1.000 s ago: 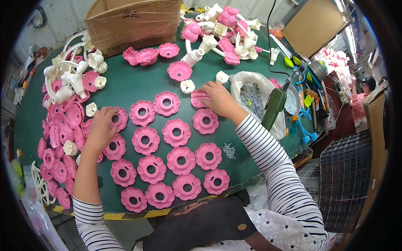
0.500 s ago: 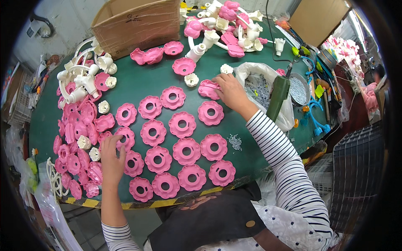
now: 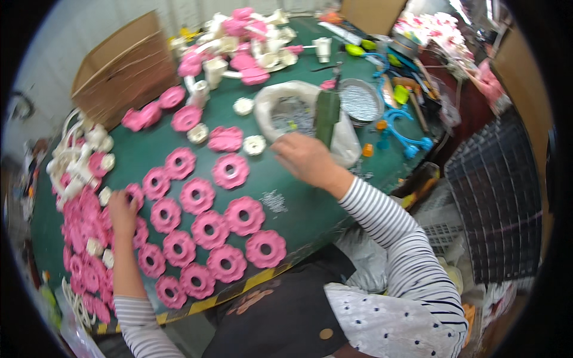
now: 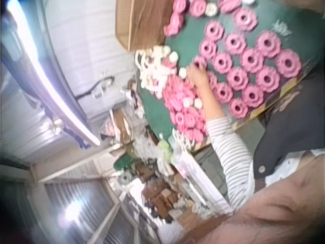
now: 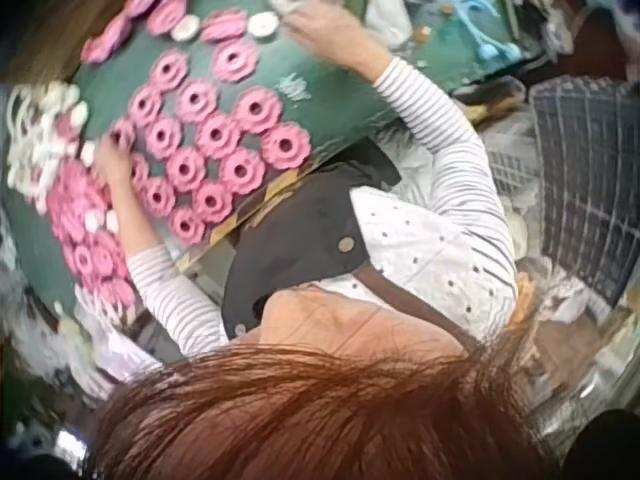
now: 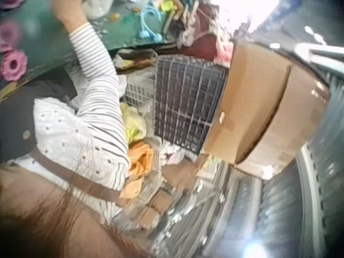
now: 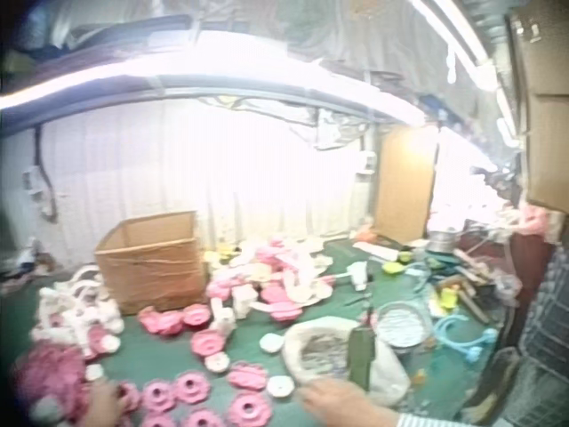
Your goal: The person arranges pink flower-shaped plastic pieces on a green worktable, inserts small metal fasteners into each piece, and uses a green heat gun to secure them. The person then picks up two pink pieces and joins them together.
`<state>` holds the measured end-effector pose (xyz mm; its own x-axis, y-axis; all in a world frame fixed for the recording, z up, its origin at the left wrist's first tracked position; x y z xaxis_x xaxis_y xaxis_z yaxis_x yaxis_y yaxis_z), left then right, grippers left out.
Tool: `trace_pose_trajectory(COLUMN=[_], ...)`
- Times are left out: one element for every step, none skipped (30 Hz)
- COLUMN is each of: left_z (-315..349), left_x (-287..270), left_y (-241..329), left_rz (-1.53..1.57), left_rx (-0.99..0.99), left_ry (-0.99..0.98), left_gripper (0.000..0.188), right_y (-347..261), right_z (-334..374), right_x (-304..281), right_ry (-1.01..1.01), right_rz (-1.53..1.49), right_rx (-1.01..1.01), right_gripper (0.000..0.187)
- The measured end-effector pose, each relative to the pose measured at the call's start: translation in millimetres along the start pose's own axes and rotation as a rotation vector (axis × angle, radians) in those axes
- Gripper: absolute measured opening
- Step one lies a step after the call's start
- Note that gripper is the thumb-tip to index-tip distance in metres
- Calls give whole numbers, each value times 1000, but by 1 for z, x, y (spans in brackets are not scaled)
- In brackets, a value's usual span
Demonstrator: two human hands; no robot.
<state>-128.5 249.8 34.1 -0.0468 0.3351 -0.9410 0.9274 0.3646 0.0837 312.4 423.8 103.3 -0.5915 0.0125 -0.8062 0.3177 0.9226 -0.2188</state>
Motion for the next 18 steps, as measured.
trace_pose_trajectory(left_z=[0, 4, 5, 11, 18, 22, 23, 25, 31, 35, 38, 40, 40, 42, 44, 47, 52, 57], left_x=[7, 11, 10, -1, -7, -13, -16, -22, -31, -39, -49, -59, -66, -73, -77, -81, -85, -86], left_y=[-12, -17, -6, -2, 1, 5, 19, 40, 66, 94, 124, 154, 184, 212, 241, 267, 288, 307], left_rz=[4, 3, 70, 122, 95, 64, 99, 125, 134, 157, 177, 197, 347, 403, 454, 503, 507, 510], left_rx=[40, 73, 54, 24, 30, 34, 26, 15, 55, 103, 147, 192, 215, 266, 305, 346, 420, 492], left_ry=[15, 32, 34, 32, 95, 158, 148, 137, 176, 192, 207, 218, 151, 150, 123, 97, 96, 95], left_gripper=[27, 28, 30, 31, 32, 34, 34, 34, 33, 33, 33, 33, 32, 31, 31, 32, 33, 35], right_y=[-7, -14, -14, -13, -2, 10, 27, 48, 66, 84, 103, 114, 112, 107, 100, 96, 83, 71], right_z=[3, 7, 15, 25, 39, 54, 78, 104, 128, 153, 180, 201, 207, 213, 219, 226, 220, 211], right_x=[-15, -31, -50, -66, -83, -97, -110, -119, -125, -130, -135, -137, -136, -135, -135, -122, -113, -101], right_ry=[77, 152, 251, 355, 450, 550, 646, 700, 786, 784, 779, 772, 690, 608, 528, 350, 253, 155], right_rz=[-73, -108, -99, -105, -122, -142, -145, -142, -207, -217, -230, -244, -202, -160, -116, -171, -69, 32], right_rx=[-94, -151, -128, -117, -42, 30, 131, 280, 428, 550, 671, 797, 802, 803, 802, 857, 736, 613], right_gripper=[27, 29, 29, 30, 28, 25, 20, 19, 16, 15, 15, 15, 16, 17, 19, 38, 51, 64])
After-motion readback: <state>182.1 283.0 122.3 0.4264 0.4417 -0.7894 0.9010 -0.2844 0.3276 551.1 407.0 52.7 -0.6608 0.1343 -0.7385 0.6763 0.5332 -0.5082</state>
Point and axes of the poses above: each hand's wrist, its own z-axis away from the middle knuckle, its own x-axis out of the palm, y = z × x, the point moved 7 cm from there along -z, towards the middle knuckle, and after that the axes turned 6 degrees about -z, right-handed, at the moved point
